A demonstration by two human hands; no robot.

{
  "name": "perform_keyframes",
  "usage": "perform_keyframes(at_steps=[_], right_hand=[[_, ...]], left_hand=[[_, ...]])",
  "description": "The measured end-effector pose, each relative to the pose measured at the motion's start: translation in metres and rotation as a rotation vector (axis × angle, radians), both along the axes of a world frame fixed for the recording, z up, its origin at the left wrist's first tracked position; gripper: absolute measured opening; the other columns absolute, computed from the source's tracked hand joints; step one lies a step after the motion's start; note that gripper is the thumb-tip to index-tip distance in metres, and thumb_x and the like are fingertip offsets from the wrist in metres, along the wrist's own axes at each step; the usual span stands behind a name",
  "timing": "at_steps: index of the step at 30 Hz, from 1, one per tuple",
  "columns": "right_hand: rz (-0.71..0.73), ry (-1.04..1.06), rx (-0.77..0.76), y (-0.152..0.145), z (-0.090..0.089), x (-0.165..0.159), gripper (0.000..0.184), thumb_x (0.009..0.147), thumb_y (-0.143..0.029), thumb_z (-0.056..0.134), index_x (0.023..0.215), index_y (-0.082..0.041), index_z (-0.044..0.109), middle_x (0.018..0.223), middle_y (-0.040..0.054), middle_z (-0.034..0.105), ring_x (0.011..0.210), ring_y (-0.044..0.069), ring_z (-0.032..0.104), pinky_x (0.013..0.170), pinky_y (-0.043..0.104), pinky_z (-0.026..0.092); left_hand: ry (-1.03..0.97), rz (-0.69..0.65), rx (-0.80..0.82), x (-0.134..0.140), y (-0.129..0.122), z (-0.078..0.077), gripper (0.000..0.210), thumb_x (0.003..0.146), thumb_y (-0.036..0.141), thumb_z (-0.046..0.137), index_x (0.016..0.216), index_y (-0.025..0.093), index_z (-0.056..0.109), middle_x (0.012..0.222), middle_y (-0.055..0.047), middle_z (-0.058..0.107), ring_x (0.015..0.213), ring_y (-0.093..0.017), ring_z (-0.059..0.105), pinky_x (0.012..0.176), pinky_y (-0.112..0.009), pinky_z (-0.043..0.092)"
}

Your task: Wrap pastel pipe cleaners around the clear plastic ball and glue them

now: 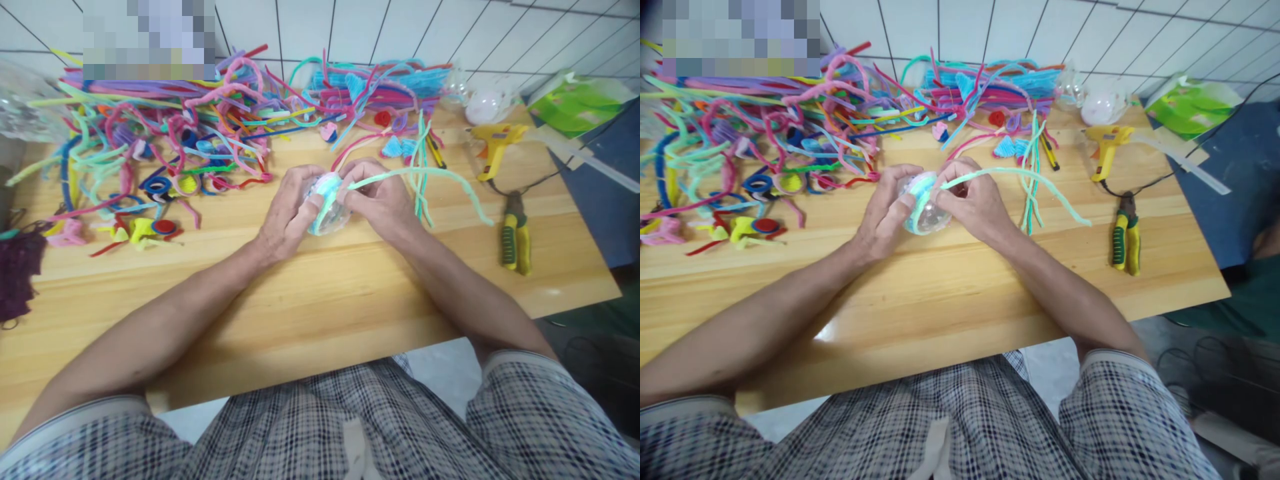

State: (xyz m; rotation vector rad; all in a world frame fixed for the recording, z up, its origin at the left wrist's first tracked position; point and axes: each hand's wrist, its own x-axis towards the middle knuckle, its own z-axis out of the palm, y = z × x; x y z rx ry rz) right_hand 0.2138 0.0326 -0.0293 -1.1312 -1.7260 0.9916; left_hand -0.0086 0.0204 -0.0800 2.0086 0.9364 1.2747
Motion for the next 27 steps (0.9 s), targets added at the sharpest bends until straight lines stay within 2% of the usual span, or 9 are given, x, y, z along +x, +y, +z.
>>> perform_keyframes(at_steps=[5, 9, 18, 24, 27], right_hand=[[-0.009, -0.028, -0.017, -0.001, 0.002, -0.002, 0.018, 0.089, -0.034, 0.088, 0.084, -0.028, 0.072, 0.105, 0.0039, 0.072, 0.099, 0.024, 0.069, 0.091, 0.041, 0.06], [-0.014, 0.0, -0.036, -0.001, 0.003, -0.002, 0.016, 0.088, -0.036, 0.086, 0.083, -0.029, 0.073, 0.106, 0.003, 0.071, 0.097, 0.023, 0.069, 0.087, 0.04, 0.06], [0.001, 0.015, -0.066, -0.001, 0.004, -0.002, 0.017, 0.088, -0.036, 0.086, 0.082, -0.028, 0.073, 0.105, 0.0018, 0.072, 0.092, 0.021, 0.069, 0.081, 0.037, 0.06], [0.002, 0.004, -0.071, -0.001, 0.004, -0.002, 0.017, 0.089, -0.037, 0.087, 0.082, -0.03, 0.073, 0.107, 0.0026, 0.073, 0.093, 0.024, 0.07, 0.082, 0.04, 0.062], [0.002, -0.009, -0.041, 0.0, 0.003, -0.002, 0.017, 0.09, -0.036, 0.086, 0.082, -0.03, 0.072, 0.108, 0.0032, 0.072, 0.097, 0.024, 0.07, 0.086, 0.041, 0.062]], left_hand=[[0.007, 0.016, 0.047, 0.001, 0.004, -0.007, 0.066, 0.11, 0.078, 0.054, 0.15, 0.026, 0.056, 0.145, -0.015, 0.069, 0.138, -0.037, 0.068, 0.122, -0.057, 0.056], [0.013, 0.053, 0.079, 0.002, 0.008, -0.013, 0.064, 0.109, 0.078, 0.057, 0.148, 0.026, 0.058, 0.142, -0.013, 0.071, 0.133, -0.036, 0.071, 0.117, -0.054, 0.059], [0.025, 0.082, 0.093, 0.002, 0.008, -0.01, 0.064, 0.107, 0.08, 0.057, 0.143, 0.026, 0.061, 0.136, -0.012, 0.073, 0.126, -0.034, 0.073, 0.112, -0.052, 0.061], [-0.006, 0.066, 0.058, 0.002, 0.007, -0.009, 0.064, 0.106, 0.079, 0.06, 0.143, 0.027, 0.06, 0.137, -0.011, 0.072, 0.126, -0.034, 0.072, 0.113, -0.051, 0.06], [-0.008, 0.031, 0.043, 0.0, 0.006, -0.009, 0.059, 0.111, 0.076, 0.054, 0.146, 0.028, 0.058, 0.14, -0.011, 0.07, 0.129, -0.034, 0.07, 0.115, -0.052, 0.058]])
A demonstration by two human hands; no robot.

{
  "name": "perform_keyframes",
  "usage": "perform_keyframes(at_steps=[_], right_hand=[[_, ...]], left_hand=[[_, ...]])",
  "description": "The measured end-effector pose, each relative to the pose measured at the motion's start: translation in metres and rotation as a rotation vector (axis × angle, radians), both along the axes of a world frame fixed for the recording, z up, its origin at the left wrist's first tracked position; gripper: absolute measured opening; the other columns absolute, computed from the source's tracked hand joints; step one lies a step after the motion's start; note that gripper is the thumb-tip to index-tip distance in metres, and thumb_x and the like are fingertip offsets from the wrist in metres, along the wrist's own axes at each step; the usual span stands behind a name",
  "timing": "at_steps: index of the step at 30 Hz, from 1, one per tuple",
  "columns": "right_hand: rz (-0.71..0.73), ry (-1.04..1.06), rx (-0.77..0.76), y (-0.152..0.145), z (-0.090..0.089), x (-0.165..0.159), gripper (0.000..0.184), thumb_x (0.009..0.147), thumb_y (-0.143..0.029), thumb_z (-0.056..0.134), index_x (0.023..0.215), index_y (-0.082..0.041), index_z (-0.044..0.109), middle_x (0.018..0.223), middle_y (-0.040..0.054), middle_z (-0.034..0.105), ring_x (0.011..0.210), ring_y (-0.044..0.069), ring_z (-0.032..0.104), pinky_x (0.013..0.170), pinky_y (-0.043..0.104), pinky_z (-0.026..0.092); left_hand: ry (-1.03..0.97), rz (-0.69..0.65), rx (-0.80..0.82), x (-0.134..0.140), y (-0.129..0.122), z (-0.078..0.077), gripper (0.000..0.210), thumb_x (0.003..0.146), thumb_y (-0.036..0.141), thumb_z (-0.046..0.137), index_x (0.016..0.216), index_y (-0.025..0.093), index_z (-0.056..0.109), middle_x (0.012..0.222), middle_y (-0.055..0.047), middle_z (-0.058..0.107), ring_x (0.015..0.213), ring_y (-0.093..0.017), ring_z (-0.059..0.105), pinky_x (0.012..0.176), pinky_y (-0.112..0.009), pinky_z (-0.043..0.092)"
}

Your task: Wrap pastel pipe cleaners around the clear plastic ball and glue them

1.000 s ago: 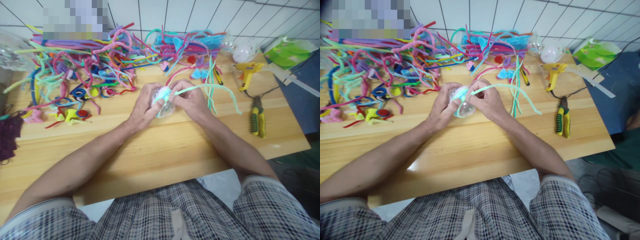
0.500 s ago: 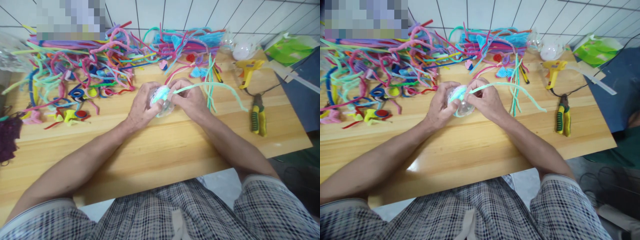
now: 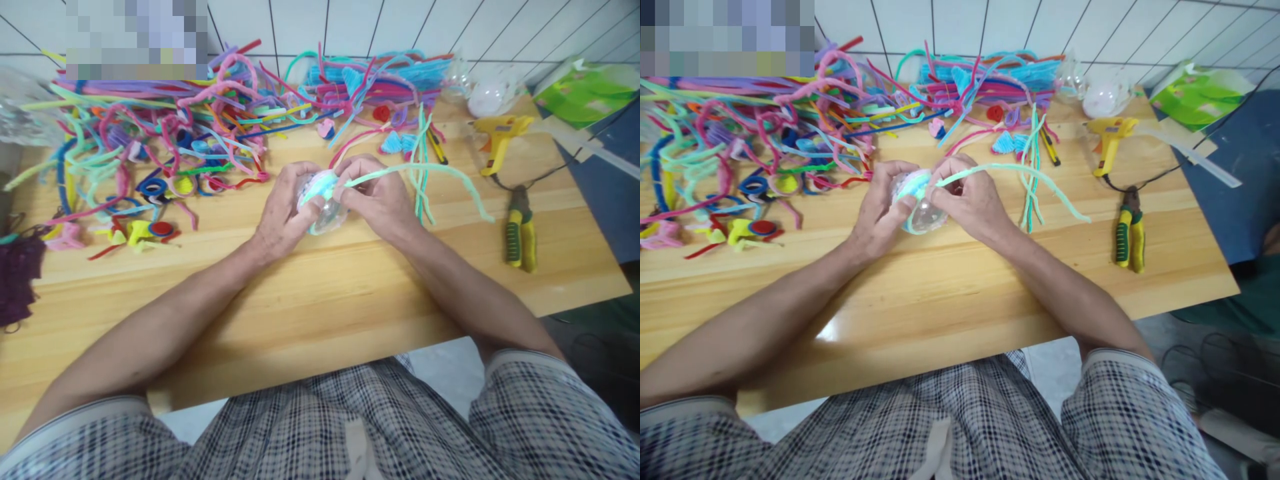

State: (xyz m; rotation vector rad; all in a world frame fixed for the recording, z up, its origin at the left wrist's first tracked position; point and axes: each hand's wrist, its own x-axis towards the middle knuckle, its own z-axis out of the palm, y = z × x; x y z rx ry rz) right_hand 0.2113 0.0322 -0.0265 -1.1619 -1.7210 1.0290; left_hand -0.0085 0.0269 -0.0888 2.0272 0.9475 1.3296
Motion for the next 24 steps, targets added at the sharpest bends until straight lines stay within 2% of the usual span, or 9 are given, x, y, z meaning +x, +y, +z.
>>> perform_keyframes(at_steps=[3, 6, 10, 16, 24], right_hand=[[-0.004, -0.012, 0.033, 0.0001, -0.0007, 0.0, 0.018, 0.089, -0.036, 0.087, 0.083, -0.03, 0.072, 0.108, 0.0041, 0.072, 0.101, 0.025, 0.07, 0.09, 0.043, 0.062], [0.0, -0.021, 0.034, -0.0002, -0.0003, 0.0002, 0.018, 0.089, -0.037, 0.087, 0.083, -0.03, 0.072, 0.108, 0.0044, 0.073, 0.101, 0.026, 0.07, 0.091, 0.044, 0.063], [-0.014, -0.011, 0.026, -0.0012, 0.0004, 0.0, 0.016, 0.089, -0.036, 0.085, 0.08, -0.032, 0.073, 0.107, 0.003, 0.074, 0.098, 0.027, 0.071, 0.088, 0.045, 0.064], [-0.022, 0.026, -0.019, -0.0005, -0.0003, -0.0003, 0.016, 0.088, -0.035, 0.086, 0.08, -0.03, 0.072, 0.101, 0.0022, 0.073, 0.089, 0.024, 0.07, 0.08, 0.041, 0.063], [-0.004, 0.04, -0.055, -0.0019, 0.0045, -0.0024, 0.021, 0.086, -0.046, 0.082, 0.079, -0.033, 0.068, 0.096, 0.0023, 0.071, 0.09, 0.027, 0.068, 0.08, 0.045, 0.06]], left_hand=[[-0.003, -0.041, -0.01, -0.0019, -0.0006, -0.0003, 0.054, 0.115, 0.071, 0.047, 0.149, 0.03, 0.057, 0.142, -0.011, 0.069, 0.131, -0.034, 0.069, 0.117, -0.054, 0.057], [-0.014, -0.041, -0.006, -0.0016, 0.0003, -0.0023, 0.059, 0.112, 0.076, 0.052, 0.149, 0.03, 0.056, 0.143, -0.012, 0.068, 0.132, -0.034, 0.069, 0.117, -0.056, 0.057], [-0.012, 0.005, 0.005, 0.001, 0.0025, -0.0044, 0.068, 0.107, 0.082, 0.057, 0.146, 0.027, 0.057, 0.14, -0.012, 0.07, 0.129, -0.035, 0.071, 0.115, -0.056, 0.059], [-0.012, 0.028, 0.026, 0.0034, 0.0031, -0.0017, 0.065, 0.107, 0.08, 0.058, 0.142, 0.026, 0.06, 0.135, -0.011, 0.073, 0.125, -0.033, 0.073, 0.111, -0.053, 0.061], [-0.025, 0.037, -0.012, 0.0059, 0.0017, -0.0003, 0.067, 0.105, 0.084, 0.059, 0.14, 0.027, 0.06, 0.132, -0.01, 0.072, 0.121, -0.033, 0.073, 0.11, -0.053, 0.062]])
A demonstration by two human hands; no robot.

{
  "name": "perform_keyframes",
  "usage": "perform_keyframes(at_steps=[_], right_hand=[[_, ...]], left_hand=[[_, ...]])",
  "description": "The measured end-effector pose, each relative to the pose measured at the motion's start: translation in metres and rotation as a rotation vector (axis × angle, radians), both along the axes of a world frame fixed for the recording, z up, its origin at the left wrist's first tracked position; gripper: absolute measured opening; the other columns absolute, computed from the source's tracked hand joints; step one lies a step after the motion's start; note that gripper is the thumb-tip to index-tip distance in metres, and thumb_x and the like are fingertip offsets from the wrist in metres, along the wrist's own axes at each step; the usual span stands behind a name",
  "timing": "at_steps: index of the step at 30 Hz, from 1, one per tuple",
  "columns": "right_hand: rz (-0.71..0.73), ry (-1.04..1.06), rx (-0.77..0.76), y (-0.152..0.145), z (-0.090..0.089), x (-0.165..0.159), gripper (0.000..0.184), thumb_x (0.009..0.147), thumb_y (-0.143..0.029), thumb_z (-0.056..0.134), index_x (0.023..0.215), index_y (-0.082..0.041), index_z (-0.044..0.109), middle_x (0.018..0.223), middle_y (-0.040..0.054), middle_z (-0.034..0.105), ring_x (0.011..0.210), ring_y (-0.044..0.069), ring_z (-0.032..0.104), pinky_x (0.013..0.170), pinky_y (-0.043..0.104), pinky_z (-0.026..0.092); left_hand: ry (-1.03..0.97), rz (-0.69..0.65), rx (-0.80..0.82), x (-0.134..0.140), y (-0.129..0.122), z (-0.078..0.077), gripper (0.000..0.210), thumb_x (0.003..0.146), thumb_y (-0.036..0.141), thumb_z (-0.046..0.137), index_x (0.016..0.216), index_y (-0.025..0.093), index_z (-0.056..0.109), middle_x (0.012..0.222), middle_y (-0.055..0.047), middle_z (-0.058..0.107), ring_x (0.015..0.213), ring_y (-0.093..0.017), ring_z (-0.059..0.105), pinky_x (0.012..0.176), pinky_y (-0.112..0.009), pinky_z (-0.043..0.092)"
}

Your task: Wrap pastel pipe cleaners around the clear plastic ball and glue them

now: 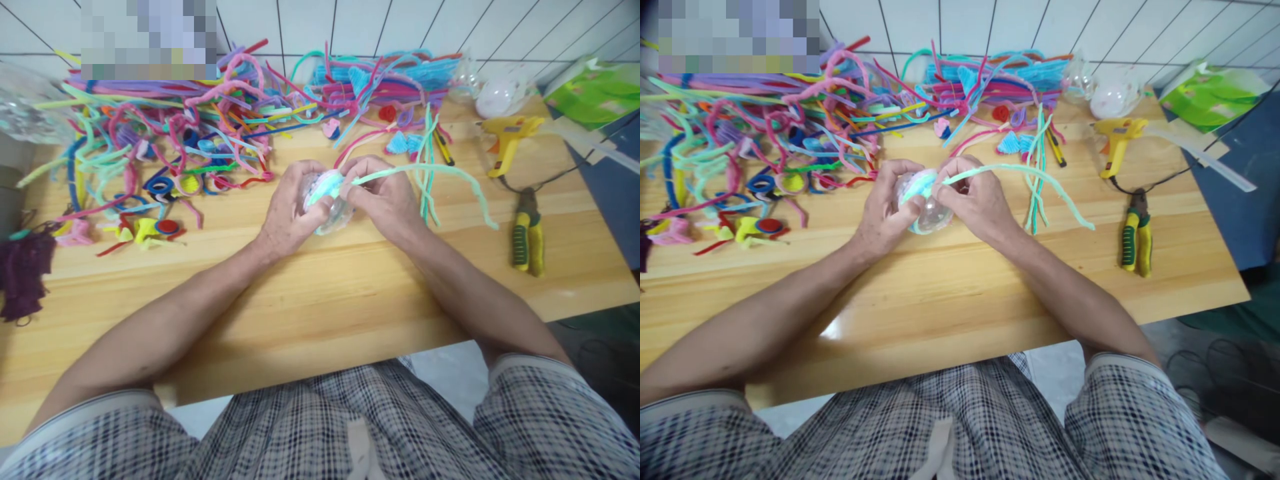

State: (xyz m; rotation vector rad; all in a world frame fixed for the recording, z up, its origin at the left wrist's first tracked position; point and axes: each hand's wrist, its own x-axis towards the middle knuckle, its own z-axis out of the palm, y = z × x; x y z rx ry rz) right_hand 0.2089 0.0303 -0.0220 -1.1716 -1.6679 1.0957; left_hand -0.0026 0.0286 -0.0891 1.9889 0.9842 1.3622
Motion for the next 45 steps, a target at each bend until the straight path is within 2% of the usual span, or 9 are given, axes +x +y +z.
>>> perform_keyframes(at_steps=[9, 19, 25, 30, 33, 38, 45], right_hand=[[-0.01, -0.044, 0.04, -0.0009, -0.0007, -0.0004, 0.024, 0.09, -0.042, 0.087, 0.084, -0.03, 0.068, 0.107, 0.0043, 0.073, 0.103, 0.027, 0.068, 0.089, 0.043, 0.062], [-0.007, 0.022, 0.056, -0.0001, -0.0015, -0.0009, 0.013, 0.089, -0.027, 0.081, 0.082, -0.027, 0.07, 0.102, 0.0025, 0.071, 0.09, 0.02, 0.066, 0.08, 0.039, 0.053], [-0.007, 0.038, 0.019, -0.0031, -0.0009, -0.0007, 0.023, 0.09, -0.038, 0.086, 0.086, -0.028, 0.066, 0.1, 0.0009, 0.067, 0.086, 0.02, 0.064, 0.077, 0.038, 0.054], [-0.026, 0.039, 0.015, -0.0046, -0.0052, -0.0026, 0.035, 0.083, -0.048, 0.092, 0.091, -0.028, 0.064, 0.102, 0.0007, 0.064, 0.081, 0.017, 0.059, 0.07, 0.034, 0.054], [-0.022, 0.036, -0.009, -0.0047, -0.0067, -0.0041, 0.036, 0.082, -0.048, 0.092, 0.092, -0.029, 0.063, 0.1, 0.0002, 0.064, 0.079, 0.017, 0.058, 0.067, 0.032, 0.053], [-0.053, 0.033, 0.007, -0.0055, -0.0057, -0.0054, 0.033, 0.08, -0.041, 0.092, 0.092, -0.028, 0.063, 0.101, -0.0002, 0.064, 0.076, 0.015, 0.057, 0.065, 0.032, 0.053], [-0.055, 0.022, 0.006, -0.0054, -0.0068, -0.0052, 0.032, 0.083, -0.041, 0.091, 0.092, -0.028, 0.063, 0.099, -0.0003, 0.065, 0.077, 0.016, 0.058, 0.066, 0.032, 0.054]], left_hand=[[-0.007, -0.026, -0.032, -0.0032, -0.0005, 0.0017, 0.064, 0.108, 0.082, 0.052, 0.142, 0.028, 0.058, 0.136, -0.011, 0.072, 0.123, -0.033, 0.072, 0.11, -0.052, 0.061], [-0.028, -0.036, -0.049, -0.0019, 0.0014, 0.0004, 0.073, 0.102, 0.089, 0.059, 0.14, 0.026, 0.058, 0.133, -0.012, 0.071, 0.118, -0.034, 0.073, 0.106, -0.054, 0.063], [-0.026, -0.009, -0.02, 0.0015, 0.0033, -0.0029, 0.073, 0.101, 0.088, 0.062, 0.14, 0.026, 0.057, 0.134, -0.012, 0.071, 0.12, -0.033, 0.073, 0.106, -0.053, 0.063], [-0.027, -0.019, -0.037, 0.0028, 0.0019, -0.0031, 0.072, 0.101, 0.087, 0.063, 0.14, 0.027, 0.057, 0.13, -0.011, 0.071, 0.114, -0.031, 0.073, 0.102, -0.052, 0.063], [-0.027, -0.026, -0.048, 0.0015, 0.0002, -0.0014, 0.071, 0.102, 0.086, 0.062, 0.141, 0.027, 0.057, 0.13, -0.011, 0.071, 0.115, -0.032, 0.072, 0.103, -0.053, 0.064], [-0.05, -0.084, -0.043, -0.0015, 0.0002, -0.0005, 0.064, 0.107, 0.081, 0.057, 0.143, 0.028, 0.057, 0.141, -0.012, 0.07, 0.13, -0.036, 0.072, 0.116, -0.058, 0.061], [-0.038, -0.067, -0.061, 0.0007, -0.001, 0.0043, 0.072, 0.101, 0.085, 0.066, 0.142, 0.026, 0.058, 0.135, -0.012, 0.074, 0.121, -0.035, 0.075, 0.107, -0.055, 0.065]])
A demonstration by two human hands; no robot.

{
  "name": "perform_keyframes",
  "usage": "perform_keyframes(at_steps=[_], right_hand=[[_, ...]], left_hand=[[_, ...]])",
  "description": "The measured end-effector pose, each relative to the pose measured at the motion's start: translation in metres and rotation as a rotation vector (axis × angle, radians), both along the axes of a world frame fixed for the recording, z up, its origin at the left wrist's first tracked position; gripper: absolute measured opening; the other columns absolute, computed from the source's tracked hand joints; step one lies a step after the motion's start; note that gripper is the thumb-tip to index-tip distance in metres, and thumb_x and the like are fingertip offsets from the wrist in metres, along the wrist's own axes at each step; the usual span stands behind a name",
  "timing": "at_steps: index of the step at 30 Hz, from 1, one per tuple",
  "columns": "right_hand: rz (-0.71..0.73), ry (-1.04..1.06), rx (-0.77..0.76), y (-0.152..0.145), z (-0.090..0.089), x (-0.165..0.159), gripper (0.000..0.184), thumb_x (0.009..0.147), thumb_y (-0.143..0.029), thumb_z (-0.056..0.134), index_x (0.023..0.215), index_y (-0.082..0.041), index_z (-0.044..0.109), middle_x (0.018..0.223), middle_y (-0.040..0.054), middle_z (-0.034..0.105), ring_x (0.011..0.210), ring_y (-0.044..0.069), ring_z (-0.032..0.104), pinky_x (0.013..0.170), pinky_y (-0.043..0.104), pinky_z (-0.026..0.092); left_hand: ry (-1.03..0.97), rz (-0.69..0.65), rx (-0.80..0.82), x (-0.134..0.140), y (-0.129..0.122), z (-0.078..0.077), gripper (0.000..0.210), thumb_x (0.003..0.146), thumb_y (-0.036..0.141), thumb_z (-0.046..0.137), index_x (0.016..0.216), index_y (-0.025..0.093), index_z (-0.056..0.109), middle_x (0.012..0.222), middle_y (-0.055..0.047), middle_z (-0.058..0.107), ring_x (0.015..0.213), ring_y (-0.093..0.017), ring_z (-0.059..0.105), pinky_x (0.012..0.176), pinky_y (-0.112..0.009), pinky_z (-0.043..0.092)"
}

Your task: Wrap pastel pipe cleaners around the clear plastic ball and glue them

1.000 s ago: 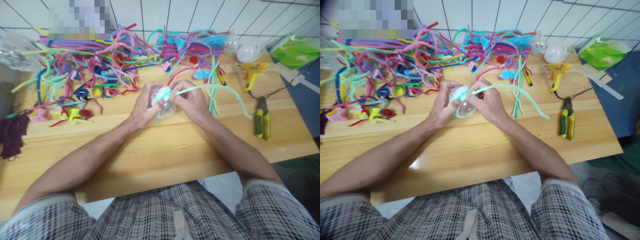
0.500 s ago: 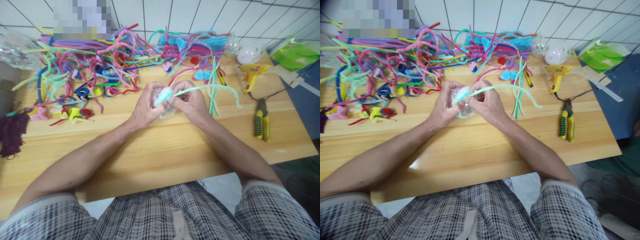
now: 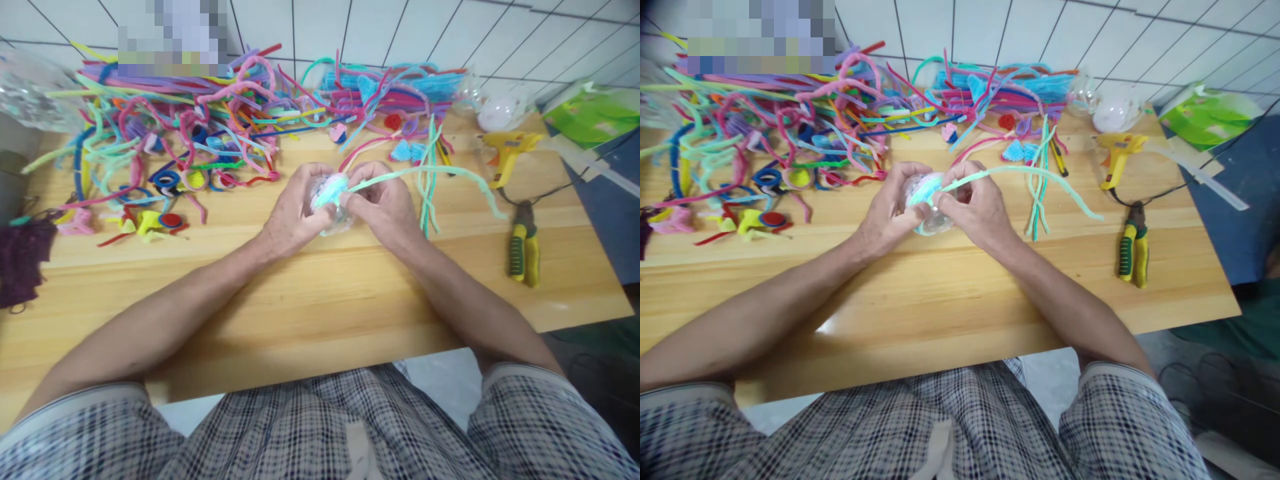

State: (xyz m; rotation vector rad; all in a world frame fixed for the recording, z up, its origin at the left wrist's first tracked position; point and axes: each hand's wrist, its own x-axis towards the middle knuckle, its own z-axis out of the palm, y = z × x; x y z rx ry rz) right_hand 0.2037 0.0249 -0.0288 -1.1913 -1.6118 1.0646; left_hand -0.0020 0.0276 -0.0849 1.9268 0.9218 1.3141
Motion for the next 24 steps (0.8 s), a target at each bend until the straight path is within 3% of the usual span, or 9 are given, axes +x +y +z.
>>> perform_keyframes(at_steps=[5, 10, 17, 24], right_hand=[[0.004, 0.029, -0.019, -0.002, 0.0, -0.002, 0.03, 0.083, -0.043, 0.087, 0.093, -0.029, 0.063, 0.1, -0.0003, 0.062, 0.073, 0.015, 0.055, 0.061, 0.033, 0.051], [0.016, 0.049, -0.022, -0.003, 0.004, -0.002, 0.03, 0.082, -0.041, 0.087, 0.094, -0.028, 0.063, 0.099, -0.0005, 0.06, 0.074, 0.015, 0.055, 0.063, 0.034, 0.049], [0.004, -0.038, 0.023, -0.007, 0.003, -0.002, 0.03, 0.083, -0.036, 0.086, 0.099, -0.031, 0.061, 0.1, -0.0001, 0.061, 0.081, 0.019, 0.053, 0.072, 0.036, 0.051], [-0.041, -0.056, 0.069, -0.01, -0.007, -0.005, 0.032, 0.087, -0.039, 0.085, 0.107, -0.033, 0.061, 0.103, 0.0009, 0.058, 0.086, 0.021, 0.055, 0.076, 0.039, 0.056]], left_hand=[[0.014, -0.014, -0.059, 0.0, -0.002, 0.005, 0.071, 0.1, 0.083, 0.068, 0.141, 0.027, 0.056, 0.131, -0.01, 0.073, 0.116, -0.032, 0.074, 0.103, -0.051, 0.066], [-0.004, -0.02, -0.069, 0.001, -0.001, 0.003, 0.065, 0.099, 0.076, 0.075, 0.14, 0.029, 0.056, 0.129, -0.009, 0.07, 0.114, -0.031, 0.072, 0.104, -0.055, 0.065], [-0.007, 0.023, -0.06, 0.003, -0.004, 0.005, 0.054, 0.1, 0.064, 0.079, 0.136, 0.028, 0.059, 0.117, -0.006, 0.071, 0.102, -0.028, 0.073, 0.095, -0.05, 0.068], [-0.002, 0.026, -0.071, 0.002, -0.006, 0.006, 0.062, 0.1, 0.073, 0.076, 0.137, 0.027, 0.058, 0.125, -0.008, 0.07, 0.112, -0.031, 0.072, 0.103, -0.053, 0.066]])
